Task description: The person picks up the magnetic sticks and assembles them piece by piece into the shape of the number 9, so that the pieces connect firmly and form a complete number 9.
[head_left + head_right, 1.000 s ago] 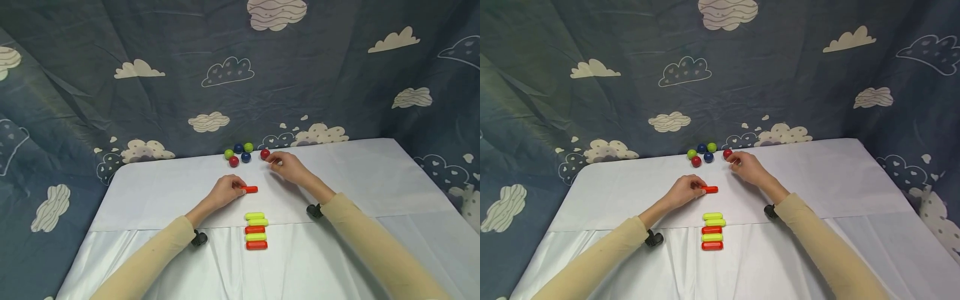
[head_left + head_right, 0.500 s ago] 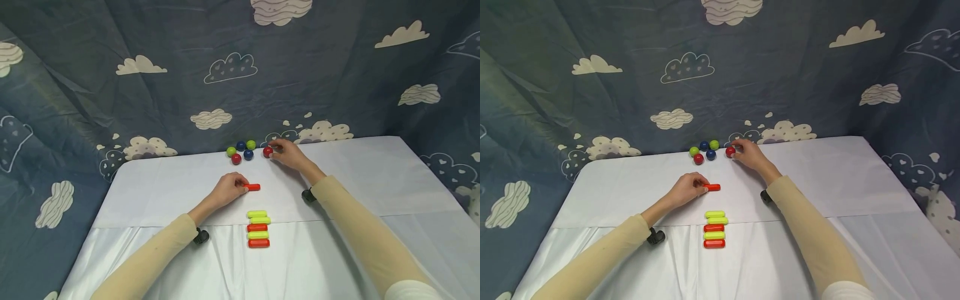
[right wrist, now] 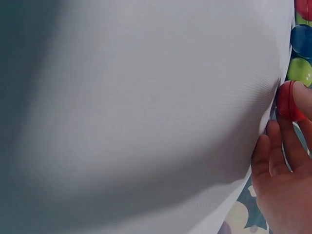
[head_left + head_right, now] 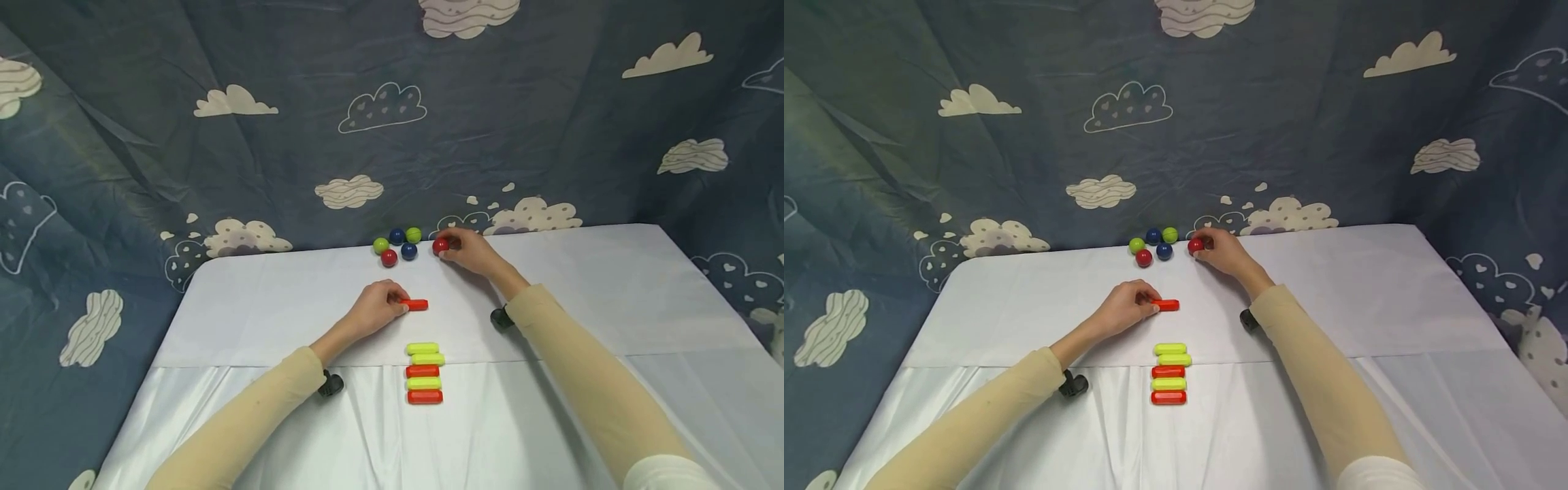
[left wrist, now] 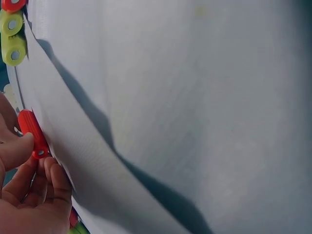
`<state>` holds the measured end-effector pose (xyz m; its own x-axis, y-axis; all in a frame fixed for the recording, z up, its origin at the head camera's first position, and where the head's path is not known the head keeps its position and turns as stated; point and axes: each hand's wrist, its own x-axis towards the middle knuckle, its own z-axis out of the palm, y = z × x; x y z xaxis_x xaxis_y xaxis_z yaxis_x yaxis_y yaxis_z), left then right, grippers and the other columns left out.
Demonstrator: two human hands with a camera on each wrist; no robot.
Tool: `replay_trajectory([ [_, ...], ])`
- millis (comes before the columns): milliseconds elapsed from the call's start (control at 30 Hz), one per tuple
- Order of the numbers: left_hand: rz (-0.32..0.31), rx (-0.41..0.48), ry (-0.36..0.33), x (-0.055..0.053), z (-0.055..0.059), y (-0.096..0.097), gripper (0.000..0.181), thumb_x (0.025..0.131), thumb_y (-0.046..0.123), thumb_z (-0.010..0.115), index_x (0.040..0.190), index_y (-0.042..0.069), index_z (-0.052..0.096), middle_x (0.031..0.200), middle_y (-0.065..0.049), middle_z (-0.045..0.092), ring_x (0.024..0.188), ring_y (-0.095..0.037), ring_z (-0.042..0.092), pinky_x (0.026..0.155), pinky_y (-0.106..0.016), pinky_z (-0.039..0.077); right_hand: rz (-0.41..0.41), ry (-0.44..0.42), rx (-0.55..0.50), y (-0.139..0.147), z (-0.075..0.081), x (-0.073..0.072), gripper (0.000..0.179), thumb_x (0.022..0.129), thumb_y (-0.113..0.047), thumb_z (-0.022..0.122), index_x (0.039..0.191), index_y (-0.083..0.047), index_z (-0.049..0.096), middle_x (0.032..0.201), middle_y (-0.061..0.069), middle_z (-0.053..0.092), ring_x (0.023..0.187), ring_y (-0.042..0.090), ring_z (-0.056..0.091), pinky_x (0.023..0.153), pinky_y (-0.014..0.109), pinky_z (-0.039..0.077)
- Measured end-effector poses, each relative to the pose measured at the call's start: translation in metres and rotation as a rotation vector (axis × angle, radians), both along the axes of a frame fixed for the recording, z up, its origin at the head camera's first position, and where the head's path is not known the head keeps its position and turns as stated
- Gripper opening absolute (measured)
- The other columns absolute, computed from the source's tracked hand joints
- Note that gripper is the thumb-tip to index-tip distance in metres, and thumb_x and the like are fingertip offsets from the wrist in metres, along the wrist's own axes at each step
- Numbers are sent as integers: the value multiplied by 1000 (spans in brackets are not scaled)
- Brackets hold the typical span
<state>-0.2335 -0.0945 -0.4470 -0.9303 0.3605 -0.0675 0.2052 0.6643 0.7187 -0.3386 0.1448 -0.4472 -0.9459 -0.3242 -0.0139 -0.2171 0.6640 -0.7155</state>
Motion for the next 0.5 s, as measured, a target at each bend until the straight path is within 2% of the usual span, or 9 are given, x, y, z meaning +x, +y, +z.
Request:
replay_trajectory([
  [267,-11,-4,20,1,0,1,13,89,6,71,102,5,72,90,-1,62,80,-18,54,73,-27,46,47,-5,28,11,3,12,40,92,-4,66,131,-3,57,123,18,59,112,32,53,101,47,42],
  [500,-10,-10,26,1,-2,1,13,89,6,71,102,5,72,89,-1,62,80,-18,54,73,-27,46,73,9,12,18,8,34,40,92,-4,66,131,-3,57,120,18,61,110,33,56,98,47,45],
])
